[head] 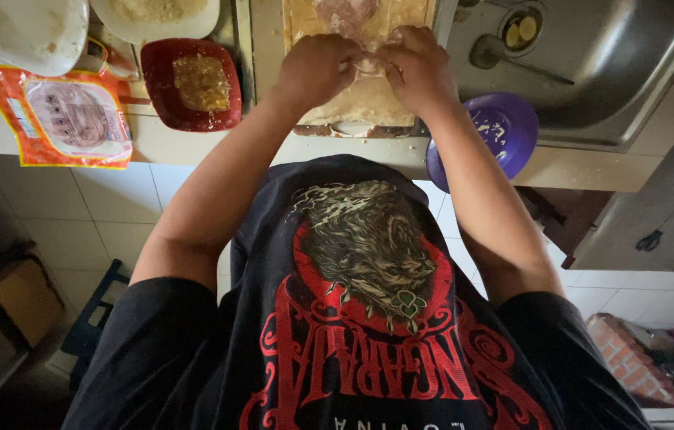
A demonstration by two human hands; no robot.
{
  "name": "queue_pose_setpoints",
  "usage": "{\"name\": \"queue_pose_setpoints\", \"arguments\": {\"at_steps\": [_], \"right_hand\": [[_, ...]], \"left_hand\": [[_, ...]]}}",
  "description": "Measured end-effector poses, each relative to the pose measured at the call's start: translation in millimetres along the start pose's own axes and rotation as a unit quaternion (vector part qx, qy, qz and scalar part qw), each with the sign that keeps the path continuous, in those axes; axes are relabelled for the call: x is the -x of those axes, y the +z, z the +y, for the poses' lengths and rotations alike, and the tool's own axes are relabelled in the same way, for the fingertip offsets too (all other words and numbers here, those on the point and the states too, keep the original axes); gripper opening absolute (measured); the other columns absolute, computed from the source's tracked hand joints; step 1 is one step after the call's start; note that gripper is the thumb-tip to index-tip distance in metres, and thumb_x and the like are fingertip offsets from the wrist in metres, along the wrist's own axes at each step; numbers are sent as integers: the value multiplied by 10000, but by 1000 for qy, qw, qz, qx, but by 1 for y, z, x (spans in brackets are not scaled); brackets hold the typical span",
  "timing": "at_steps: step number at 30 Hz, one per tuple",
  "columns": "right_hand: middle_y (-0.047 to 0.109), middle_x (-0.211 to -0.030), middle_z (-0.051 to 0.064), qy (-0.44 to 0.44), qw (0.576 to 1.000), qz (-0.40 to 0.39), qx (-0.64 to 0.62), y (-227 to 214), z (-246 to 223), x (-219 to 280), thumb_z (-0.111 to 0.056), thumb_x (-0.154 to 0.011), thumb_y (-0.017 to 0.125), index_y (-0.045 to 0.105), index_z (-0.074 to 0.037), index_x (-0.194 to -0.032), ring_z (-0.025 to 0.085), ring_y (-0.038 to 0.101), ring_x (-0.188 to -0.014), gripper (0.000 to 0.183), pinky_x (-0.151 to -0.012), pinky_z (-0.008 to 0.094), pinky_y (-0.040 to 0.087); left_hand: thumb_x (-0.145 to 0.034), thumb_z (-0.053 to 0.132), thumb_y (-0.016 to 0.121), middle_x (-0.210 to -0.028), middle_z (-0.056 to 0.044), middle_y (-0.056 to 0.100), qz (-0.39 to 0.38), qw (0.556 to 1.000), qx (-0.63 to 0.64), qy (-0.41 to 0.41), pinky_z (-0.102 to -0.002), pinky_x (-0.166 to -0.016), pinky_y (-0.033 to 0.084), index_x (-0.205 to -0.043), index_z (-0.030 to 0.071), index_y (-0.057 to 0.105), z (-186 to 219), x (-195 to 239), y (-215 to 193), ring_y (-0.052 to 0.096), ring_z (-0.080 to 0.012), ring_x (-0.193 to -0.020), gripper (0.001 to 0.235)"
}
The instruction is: The person assembles food rolls by placing slices of processed meat and shredded cheese onto a flat sheet, rolling it into a cylinder, and coating it in egg wash and breadcrumbs. The person repeats this process multiple times, handling the ingredients by hand.
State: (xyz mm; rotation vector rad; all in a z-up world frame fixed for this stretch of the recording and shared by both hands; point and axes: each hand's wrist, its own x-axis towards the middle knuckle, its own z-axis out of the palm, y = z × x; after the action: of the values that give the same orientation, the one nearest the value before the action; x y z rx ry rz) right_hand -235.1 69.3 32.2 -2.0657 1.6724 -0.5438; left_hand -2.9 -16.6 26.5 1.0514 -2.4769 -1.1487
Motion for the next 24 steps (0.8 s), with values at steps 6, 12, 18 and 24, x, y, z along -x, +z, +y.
{"name": "queue_pose_setpoints", "arguments": {"at_steps": [6,12,18,24], "right_hand": [[663,-1291,86,-65,990,-47,118,3,-12,5,-272,-924,742,687,-134,-1298,287,571,-1248,403,-963,491,497],[720,-1204,79,-1,991,-127,41,-1,-5,-19,-202,-939,722,704,-149,-1273,290,642,-1152,339,-927,472,525],[733,-1075,131,106,976,-186,-34,-20,-6,-48,-214,-916,703,700,-177,-1277,339,698,-1002,363,-866,478,543],[727,-1103,138,161,968,-182,-59,-19,-3,-50,-204,-921,690,693,-145,-1213,351,682,-1046,299,-874,475,535]], "left_hand": [[-833,223,702,-959,-113,749,-22,999,22,-5,-485,-795,565,-1037,133,777,-3,-5,-6,712,-349,-878,235],[-933,208,689,-1020,-144,718,-46,997,25,-53,-497,-796,542,-1126,128,752,5,-6,-15,691,-359,-918,219],[-888,302,798,-1088,-129,642,52,998,-39,13,-474,-866,525,-1111,113,724,19,11,-15,620,-347,-1032,301],[-820,343,814,-1056,-136,673,68,997,-33,18,-488,-805,535,-1114,92,722,6,-1,-8,630,-367,-974,397]]}}
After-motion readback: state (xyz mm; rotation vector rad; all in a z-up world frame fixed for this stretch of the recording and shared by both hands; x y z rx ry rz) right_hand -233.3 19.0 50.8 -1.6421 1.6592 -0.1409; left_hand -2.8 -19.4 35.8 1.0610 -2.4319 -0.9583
